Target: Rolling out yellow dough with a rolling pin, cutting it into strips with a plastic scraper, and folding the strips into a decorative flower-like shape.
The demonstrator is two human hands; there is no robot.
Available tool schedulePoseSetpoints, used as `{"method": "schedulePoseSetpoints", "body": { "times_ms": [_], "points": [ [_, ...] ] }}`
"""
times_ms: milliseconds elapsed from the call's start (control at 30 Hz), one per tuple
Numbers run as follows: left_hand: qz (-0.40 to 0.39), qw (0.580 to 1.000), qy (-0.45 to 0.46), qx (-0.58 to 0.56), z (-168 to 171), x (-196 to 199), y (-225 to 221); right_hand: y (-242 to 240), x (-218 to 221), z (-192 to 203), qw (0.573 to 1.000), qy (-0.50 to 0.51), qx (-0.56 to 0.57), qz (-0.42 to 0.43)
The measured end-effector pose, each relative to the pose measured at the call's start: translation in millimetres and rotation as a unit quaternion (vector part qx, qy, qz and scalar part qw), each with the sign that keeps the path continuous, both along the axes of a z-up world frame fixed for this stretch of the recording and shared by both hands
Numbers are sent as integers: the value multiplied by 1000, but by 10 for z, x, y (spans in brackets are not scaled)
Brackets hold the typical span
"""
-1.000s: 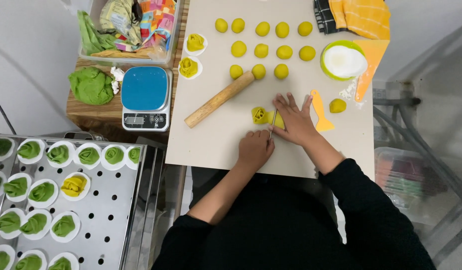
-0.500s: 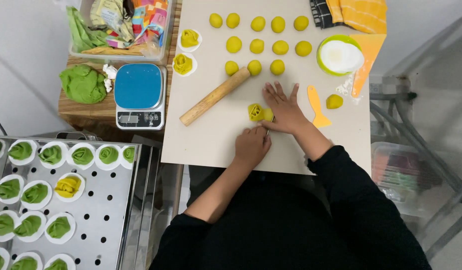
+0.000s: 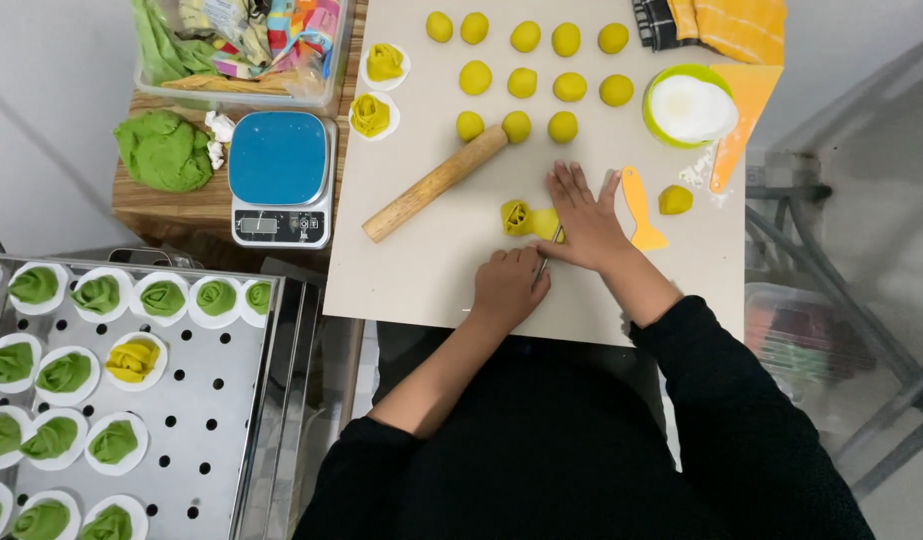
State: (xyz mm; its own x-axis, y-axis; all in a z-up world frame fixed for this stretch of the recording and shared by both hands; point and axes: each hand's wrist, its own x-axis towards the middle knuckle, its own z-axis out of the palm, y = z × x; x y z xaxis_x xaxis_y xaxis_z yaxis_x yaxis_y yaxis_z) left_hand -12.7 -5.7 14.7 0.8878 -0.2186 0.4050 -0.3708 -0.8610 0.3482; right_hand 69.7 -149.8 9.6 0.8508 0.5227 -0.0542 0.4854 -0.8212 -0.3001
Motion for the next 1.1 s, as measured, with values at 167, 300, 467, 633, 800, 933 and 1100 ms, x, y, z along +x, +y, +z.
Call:
{"method": "schedulePoseSetpoints", "body": {
  "times_ms": [167, 300, 467, 633, 800, 933, 1100],
  "points": [
    [-1, 1000, 16, -10, 10, -14, -5, -76, -44, -57, 1000, -9, -5, -8],
    [-14, 999, 29, -28, -68, -6, -1, -138, -88, -91, 1000, -13, -11, -14],
    [-14, 1000, 12, -2, -171, -13, -32, -162, -169, 5, 999, 6, -30, -30],
    [14, 999, -4, 52, -393, -4, -129, -131, -245, 128, 997, 36, 33, -52],
    [65, 994, -24, 86, -204, -6, 19, 2, -130, 185, 998, 16, 59, -35],
    [88, 989, -39, 110, -287, 9, 77, 120, 4, 40, 999, 20, 47, -14],
    [80, 988, -58, 123, -235, 11, 80, 157, 80, 25, 999, 16, 15, 23]
  ]
}}
